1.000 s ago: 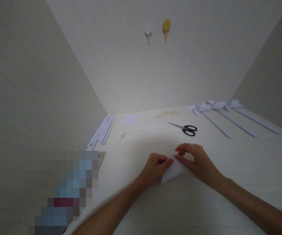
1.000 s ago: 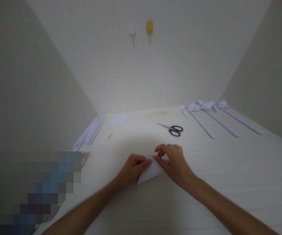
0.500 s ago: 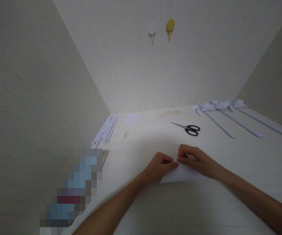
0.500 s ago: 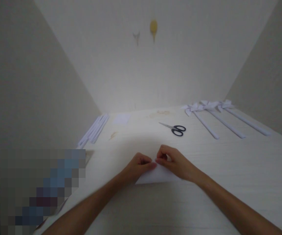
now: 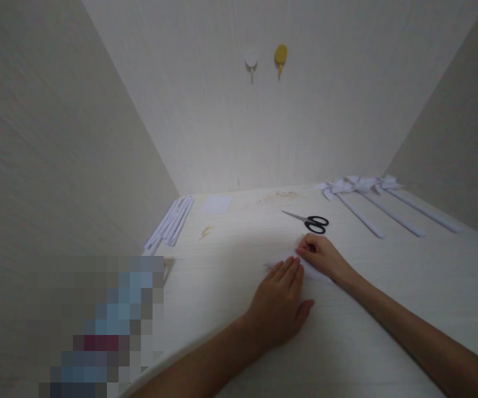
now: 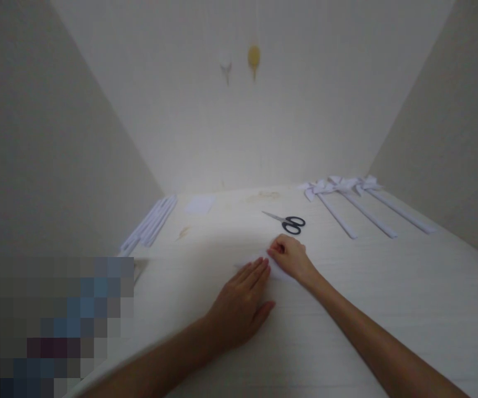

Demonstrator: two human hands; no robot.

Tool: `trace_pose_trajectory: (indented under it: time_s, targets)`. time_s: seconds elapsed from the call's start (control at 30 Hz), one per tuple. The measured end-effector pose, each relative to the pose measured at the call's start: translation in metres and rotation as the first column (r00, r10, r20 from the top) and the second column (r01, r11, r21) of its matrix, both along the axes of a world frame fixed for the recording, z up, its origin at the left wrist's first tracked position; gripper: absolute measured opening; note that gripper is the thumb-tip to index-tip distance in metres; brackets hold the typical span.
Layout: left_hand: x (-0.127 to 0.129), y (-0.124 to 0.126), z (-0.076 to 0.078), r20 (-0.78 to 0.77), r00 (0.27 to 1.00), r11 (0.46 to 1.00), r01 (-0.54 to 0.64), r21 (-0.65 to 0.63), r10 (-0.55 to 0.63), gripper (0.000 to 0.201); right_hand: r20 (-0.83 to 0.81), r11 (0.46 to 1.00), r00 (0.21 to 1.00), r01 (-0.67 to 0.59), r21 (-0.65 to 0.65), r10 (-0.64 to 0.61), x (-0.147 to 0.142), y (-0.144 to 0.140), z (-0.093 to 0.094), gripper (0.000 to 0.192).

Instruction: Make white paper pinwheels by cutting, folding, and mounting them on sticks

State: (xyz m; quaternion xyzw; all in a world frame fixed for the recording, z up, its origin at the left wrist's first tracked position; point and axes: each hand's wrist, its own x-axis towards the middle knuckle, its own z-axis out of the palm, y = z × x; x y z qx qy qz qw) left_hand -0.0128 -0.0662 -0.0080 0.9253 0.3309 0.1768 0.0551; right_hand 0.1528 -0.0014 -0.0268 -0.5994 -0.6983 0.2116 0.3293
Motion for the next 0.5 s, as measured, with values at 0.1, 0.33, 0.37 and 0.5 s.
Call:
trace_pose_trajectory:
  time_s: [0.1,0.33,0.37,0.5]
  targets:
    - [0.0032,-0.0023,-0.006,-0.049,0.998,0.998,-0.029,-0.055,0.026,0.053,0.048,1.0,0.998,0.027,-0.01,-0.026,-0.0022,-0.0003,-0.0011,0.011]
    - [0.0031,-0.0053,-0.0088,-0.105,0.994,0.991,-0.041,-0.124,0.028,0.056,0.141,0.999,0.989,0.048,-0.023,-0.045,-0.0044,-0.0028,0.0012,0.012]
    - [0.003,-0.0057,-0.0083,-0.111,0.994,0.991,-0.04,-0.131,0.025,0.057,0.145,0.998,0.988,0.052,-0.021,-0.048,-0.0045,-0.0031,0.0016,0.011]
    - [0.001,-0.0063,-0.0036,-0.151,0.988,0.983,-0.043,-0.18,0.016,0.063,0.153,0.998,0.987,0.053,-0.021,-0.049,-0.0046,-0.0033,0.0024,0.011]
